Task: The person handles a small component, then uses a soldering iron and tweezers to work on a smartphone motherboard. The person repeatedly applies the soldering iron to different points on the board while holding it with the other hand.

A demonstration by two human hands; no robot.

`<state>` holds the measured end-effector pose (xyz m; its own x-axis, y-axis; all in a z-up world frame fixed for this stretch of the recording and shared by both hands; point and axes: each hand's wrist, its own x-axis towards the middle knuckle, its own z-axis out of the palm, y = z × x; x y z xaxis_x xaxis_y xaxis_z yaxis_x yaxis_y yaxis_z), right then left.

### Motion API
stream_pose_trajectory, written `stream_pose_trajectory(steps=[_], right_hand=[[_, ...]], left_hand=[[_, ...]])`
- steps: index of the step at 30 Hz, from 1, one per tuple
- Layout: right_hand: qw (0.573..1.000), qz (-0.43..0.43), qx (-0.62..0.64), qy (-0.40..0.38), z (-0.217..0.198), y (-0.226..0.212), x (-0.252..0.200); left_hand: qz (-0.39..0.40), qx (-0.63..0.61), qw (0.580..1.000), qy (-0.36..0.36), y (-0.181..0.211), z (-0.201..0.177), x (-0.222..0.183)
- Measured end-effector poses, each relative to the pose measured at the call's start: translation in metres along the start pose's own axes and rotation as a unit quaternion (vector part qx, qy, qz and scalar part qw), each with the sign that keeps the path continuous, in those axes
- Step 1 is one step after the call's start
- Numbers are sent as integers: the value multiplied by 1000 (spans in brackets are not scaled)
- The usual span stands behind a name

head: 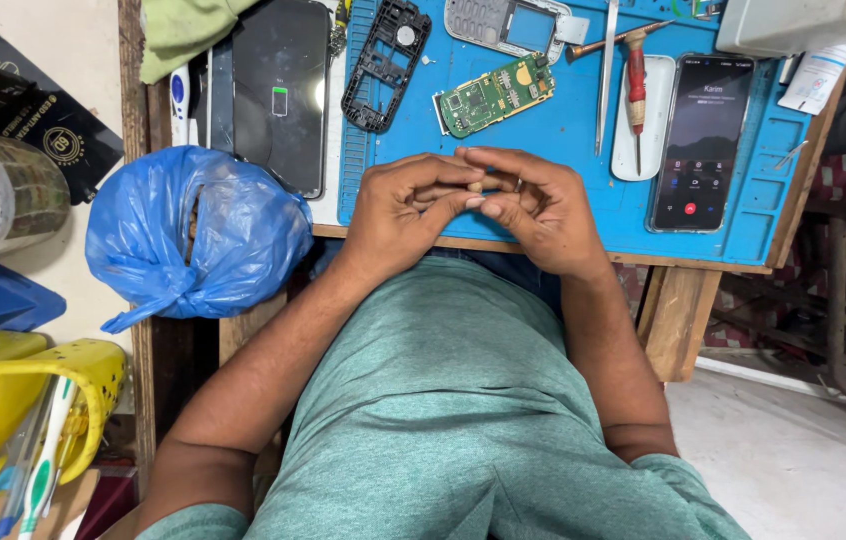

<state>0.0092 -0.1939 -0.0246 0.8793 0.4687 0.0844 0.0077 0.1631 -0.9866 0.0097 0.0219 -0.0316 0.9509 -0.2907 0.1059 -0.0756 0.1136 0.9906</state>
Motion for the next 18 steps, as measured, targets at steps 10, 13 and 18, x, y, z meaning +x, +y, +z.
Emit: stream_pose_trajectory(steps=[10,13,18], right_hand=[[990,6,-137,31,13,-13,5],[976,-12,-215,34,17,-14,7],[961,-50,-266,54,22,-13,6]], left_hand=[[48,76,996,12,2,2,-2],[61,73,995,12,1,3,-2],[60,115,991,16,1,2,-2]])
